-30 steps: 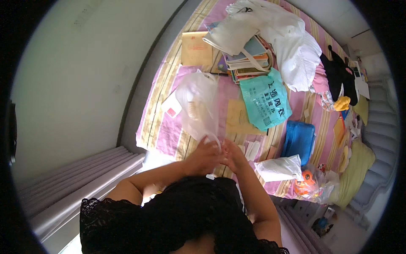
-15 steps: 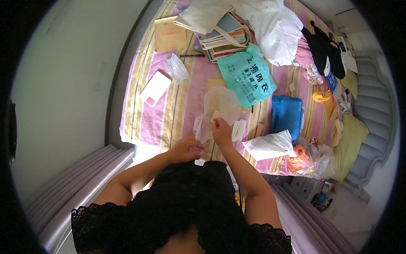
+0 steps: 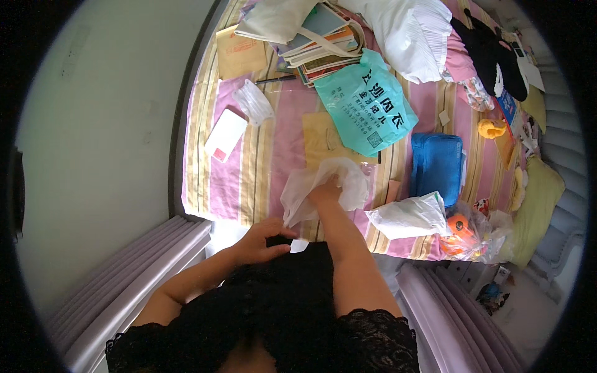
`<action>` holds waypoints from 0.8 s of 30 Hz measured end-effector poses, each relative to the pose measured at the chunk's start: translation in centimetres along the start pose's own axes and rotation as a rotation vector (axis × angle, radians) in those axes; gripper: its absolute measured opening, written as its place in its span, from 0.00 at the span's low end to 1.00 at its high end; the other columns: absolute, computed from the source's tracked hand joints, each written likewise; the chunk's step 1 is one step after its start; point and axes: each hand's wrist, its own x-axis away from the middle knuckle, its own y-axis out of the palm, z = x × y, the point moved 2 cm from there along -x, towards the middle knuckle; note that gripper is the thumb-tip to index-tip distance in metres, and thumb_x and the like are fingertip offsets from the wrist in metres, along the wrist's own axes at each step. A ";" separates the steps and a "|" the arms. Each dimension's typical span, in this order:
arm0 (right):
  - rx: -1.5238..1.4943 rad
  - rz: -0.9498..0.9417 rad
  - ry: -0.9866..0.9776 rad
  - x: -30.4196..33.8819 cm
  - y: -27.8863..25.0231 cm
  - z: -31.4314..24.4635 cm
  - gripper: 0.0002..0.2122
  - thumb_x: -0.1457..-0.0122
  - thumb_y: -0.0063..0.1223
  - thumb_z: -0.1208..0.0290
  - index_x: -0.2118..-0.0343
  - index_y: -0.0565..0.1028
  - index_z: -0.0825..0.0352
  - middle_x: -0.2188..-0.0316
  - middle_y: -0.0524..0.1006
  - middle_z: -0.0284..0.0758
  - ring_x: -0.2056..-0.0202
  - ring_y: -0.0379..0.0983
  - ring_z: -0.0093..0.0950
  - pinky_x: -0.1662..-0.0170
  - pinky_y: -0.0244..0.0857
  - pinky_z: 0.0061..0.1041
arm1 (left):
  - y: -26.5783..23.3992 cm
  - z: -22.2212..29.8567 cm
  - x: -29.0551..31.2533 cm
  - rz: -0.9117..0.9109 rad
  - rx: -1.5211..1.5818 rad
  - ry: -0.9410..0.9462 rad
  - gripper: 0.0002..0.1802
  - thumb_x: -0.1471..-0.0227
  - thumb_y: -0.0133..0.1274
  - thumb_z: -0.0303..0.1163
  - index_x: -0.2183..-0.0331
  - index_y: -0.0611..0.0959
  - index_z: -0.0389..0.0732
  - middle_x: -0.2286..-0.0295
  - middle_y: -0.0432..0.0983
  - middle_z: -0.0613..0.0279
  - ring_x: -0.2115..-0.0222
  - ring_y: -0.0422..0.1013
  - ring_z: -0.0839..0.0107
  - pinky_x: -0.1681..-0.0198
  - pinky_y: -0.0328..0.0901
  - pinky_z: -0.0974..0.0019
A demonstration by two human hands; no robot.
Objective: The person organizes various items on a bed, including toys, a hair clipper, and plastic bags. They place items into a drawer and a blue pouch, and handle several plastic bags and papers.
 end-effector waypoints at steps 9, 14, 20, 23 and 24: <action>-0.056 -0.052 0.009 5.5 -11.3 8.5 0.39 0.59 0.57 0.45 0.48 0.63 0.70 0.43 0.54 0.48 0.42 0.49 0.44 0.48 0.56 0.47 | -0.6 5.9 -3.6 -0.033 0.403 0.110 0.17 0.55 0.56 0.28 0.60 0.77 0.38 0.62 0.69 0.57 0.58 0.64 0.68 0.54 0.59 0.67; -0.357 0.108 -0.189 9.4 -15.6 14.7 0.32 0.54 0.58 0.54 0.50 0.65 0.71 0.53 0.69 0.45 0.51 0.65 0.37 0.50 0.60 0.35 | 1.7 7.9 -8.0 -0.197 0.647 0.173 0.21 0.52 0.53 0.28 0.55 0.72 0.35 0.56 0.63 0.57 0.58 0.64 0.67 0.53 0.57 0.65; -1.232 -0.395 -0.486 14.3 -25.6 21.7 0.20 0.46 0.53 0.69 0.51 0.67 0.69 0.59 0.73 0.38 0.57 0.70 0.27 0.53 0.64 0.26 | 6.7 9.7 -13.9 -0.256 0.613 0.168 0.26 0.53 0.53 0.25 0.51 0.67 0.37 0.49 0.54 0.58 0.60 0.64 0.68 0.56 0.62 0.64; -1.485 -0.156 -0.173 10.4 -29.3 31.1 0.17 0.45 0.52 0.68 0.54 0.69 0.68 0.63 0.75 0.37 0.63 0.73 0.27 0.58 0.66 0.26 | 9.1 10.5 -16.0 -0.180 0.595 0.076 0.30 0.55 0.57 0.30 0.49 0.66 0.39 0.47 0.52 0.58 0.58 0.64 0.68 0.56 0.62 0.64; -1.461 0.025 -0.056 7.6 -29.6 35.0 0.16 0.46 0.52 0.68 0.55 0.69 0.67 0.63 0.75 0.36 0.64 0.73 0.26 0.59 0.66 0.25 | 10.0 10.6 -16.6 -0.141 0.582 0.085 0.31 0.55 0.58 0.31 0.49 0.66 0.39 0.46 0.51 0.57 0.57 0.64 0.68 0.56 0.62 0.64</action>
